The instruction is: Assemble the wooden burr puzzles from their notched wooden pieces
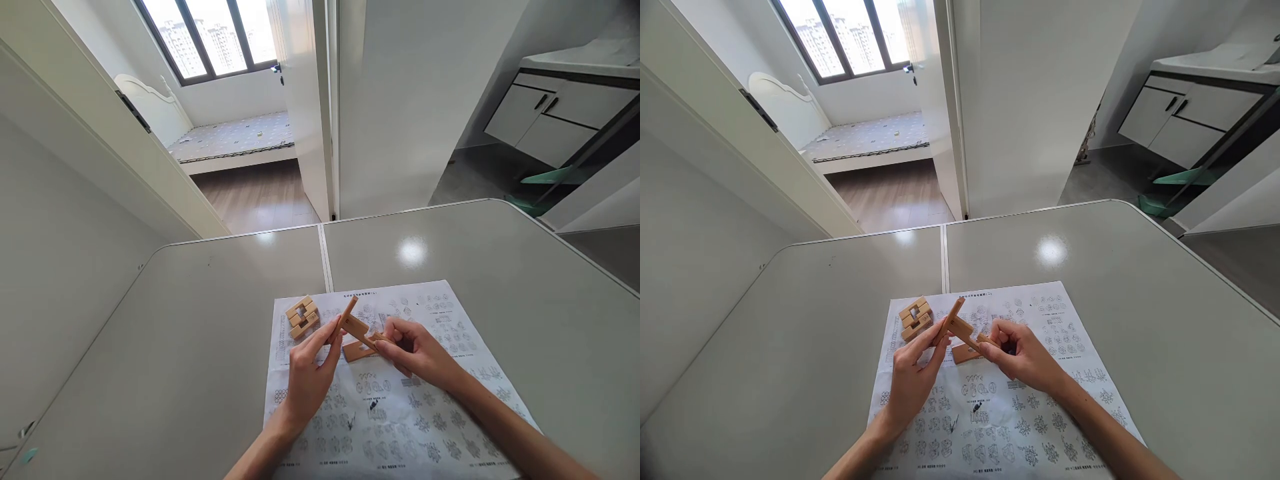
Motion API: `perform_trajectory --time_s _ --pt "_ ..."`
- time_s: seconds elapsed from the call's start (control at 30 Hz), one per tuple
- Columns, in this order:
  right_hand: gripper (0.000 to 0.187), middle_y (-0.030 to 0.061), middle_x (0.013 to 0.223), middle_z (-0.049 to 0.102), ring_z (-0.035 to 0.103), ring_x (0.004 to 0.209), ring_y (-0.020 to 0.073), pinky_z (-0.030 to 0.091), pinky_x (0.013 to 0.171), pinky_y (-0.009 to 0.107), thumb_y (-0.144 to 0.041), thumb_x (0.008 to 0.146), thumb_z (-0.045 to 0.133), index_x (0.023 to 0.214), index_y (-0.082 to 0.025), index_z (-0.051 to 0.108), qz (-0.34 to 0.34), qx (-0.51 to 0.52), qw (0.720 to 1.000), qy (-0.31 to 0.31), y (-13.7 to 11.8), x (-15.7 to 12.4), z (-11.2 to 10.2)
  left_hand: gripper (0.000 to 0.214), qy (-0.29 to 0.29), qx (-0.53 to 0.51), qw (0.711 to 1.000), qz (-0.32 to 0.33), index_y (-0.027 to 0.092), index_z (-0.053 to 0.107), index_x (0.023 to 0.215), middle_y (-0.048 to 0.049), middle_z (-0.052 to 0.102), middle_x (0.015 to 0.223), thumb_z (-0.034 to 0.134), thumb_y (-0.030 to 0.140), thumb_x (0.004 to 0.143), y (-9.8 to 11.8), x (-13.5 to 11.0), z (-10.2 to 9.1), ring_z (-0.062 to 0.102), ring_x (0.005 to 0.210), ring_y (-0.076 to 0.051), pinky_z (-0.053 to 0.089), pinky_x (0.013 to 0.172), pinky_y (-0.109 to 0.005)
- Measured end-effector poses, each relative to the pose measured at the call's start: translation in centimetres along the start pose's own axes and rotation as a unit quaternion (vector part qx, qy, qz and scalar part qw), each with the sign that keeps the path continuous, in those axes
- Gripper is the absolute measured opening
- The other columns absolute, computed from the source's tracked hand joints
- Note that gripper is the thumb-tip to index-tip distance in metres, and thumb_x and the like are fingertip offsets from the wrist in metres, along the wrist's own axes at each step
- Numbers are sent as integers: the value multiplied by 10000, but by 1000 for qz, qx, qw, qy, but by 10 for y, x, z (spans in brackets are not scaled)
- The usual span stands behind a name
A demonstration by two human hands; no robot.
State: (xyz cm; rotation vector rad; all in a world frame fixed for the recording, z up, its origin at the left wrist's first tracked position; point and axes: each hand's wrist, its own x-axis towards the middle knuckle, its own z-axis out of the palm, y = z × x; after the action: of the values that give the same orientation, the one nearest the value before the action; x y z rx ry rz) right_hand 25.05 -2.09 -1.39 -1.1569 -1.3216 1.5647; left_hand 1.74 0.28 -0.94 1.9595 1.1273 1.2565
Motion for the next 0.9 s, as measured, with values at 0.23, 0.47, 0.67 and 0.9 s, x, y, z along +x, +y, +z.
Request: perform_trajectory --time_s 0.23,0.47,0.67,0.9 --pt "455 -81 532 478 412 424 82 288 446 228 -560 981 667 768 -230 437 -2 -4 1000 -16 0 0 -2 400 -7 10 1000 17 281 706 1355 -41 786 1245 673 140 982 0 1 0 787 1084 -231 667 971 -355" --pt "468 -81 530 474 416 423 83 302 446 229 -582 974 663 762 -229 440 1 -11 1000 -6 -4 0 0 420 -20 1 1000 1 275 688 1379 -39 798 1210 677 141 981 0 0 -1 799 1031 -218 673 940 -339" --pt "458 -84 531 470 421 427 84 304 454 232 -569 978 668 770 -228 443 4 -11 1000 -3 -4 0 0 463 -36 -7 999 -11 271 658 1416 -18 828 1097 679 126 977 -1 -2 -1 812 959 -193 673 908 -300" --pt "461 -79 536 475 421 433 88 308 460 238 -579 981 655 766 -230 444 -1 -15 1000 -8 -5 0 0 442 -40 -4 999 3 273 652 1425 -58 800 1203 642 143 1003 0 1 -2 808 998 -212 675 912 -331"
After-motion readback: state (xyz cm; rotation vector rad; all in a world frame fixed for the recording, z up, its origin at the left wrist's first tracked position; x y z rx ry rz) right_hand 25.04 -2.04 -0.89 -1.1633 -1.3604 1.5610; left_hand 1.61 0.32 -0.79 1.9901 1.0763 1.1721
